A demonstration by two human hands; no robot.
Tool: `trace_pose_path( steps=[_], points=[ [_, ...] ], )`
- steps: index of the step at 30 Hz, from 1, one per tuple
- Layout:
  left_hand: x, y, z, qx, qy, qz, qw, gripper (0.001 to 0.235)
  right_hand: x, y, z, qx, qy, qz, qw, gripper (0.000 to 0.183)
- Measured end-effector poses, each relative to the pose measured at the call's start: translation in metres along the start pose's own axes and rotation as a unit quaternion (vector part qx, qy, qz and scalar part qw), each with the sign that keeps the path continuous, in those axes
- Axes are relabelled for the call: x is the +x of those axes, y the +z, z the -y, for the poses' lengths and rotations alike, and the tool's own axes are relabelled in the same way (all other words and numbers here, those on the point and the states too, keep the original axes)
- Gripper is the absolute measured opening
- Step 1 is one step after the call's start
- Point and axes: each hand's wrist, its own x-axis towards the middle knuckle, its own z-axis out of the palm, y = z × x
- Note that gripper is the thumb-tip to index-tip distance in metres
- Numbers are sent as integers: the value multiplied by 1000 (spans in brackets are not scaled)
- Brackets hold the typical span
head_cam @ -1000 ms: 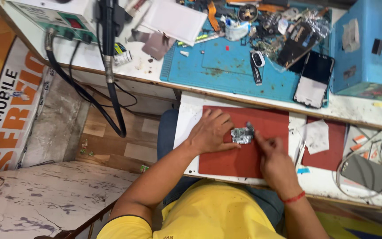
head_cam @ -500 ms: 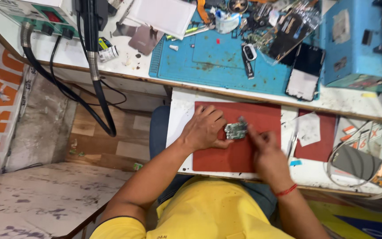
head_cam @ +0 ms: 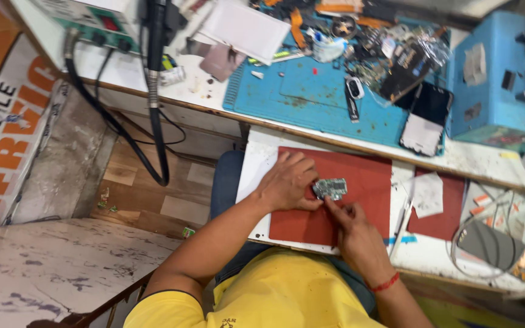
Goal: The person uses a hot air gun to heat a small circuit board on a red mat, then uses a small metal tool to scrape and clean the board's surface. The person repeatedly scrapes different areas of the board while holding it steady.
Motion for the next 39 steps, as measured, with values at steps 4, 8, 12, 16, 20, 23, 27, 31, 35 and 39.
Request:
trace_pose_path(
  steps=[4, 8, 12, 16, 20, 23, 27, 31, 35, 39],
  points=[
    [1, 0, -4, 15, -2, 5, 1000, 53, 6, -8, 7, 5, 47, 24, 999, 59],
    [0, -2, -3, 18, -12, 24, 999, 61, 8, -10, 9, -23, 64, 38, 997, 59],
    [-2, 1, -3, 29, 0, 13, 999, 57, 2, -8, 4, -22, 40, 35, 998, 62],
    [-1, 2, -3, 33, 8, 6, 999, 52, 9, -12, -8, -84, 103, -35, 991, 56],
    [0, -2, -2, 8, 13, 7, 1000, 49, 8, -8, -9, -40, 14, 0, 999, 64],
    [0, -4, 2, -34, -9, 20, 999, 49, 10, -8, -10, -29, 38, -22, 999, 60],
    [0, -5, 4, -34, -12, 23, 999, 46, 13, -6, -7, -38, 35, -11, 999, 63],
    [0, 2, 1, 7, 4, -3, 1000, 45, 7, -5, -10, 3, 24, -47, 999, 65],
    [-4, 0, 0, 14, 10, -12, 1000, 52, 10, -8, -10, -23, 12, -22, 999, 66],
    [-3, 2, 1, 6, 11, -16, 1000, 53, 14, -7, -6, -54, 37, -15, 998, 61]
  ],
)
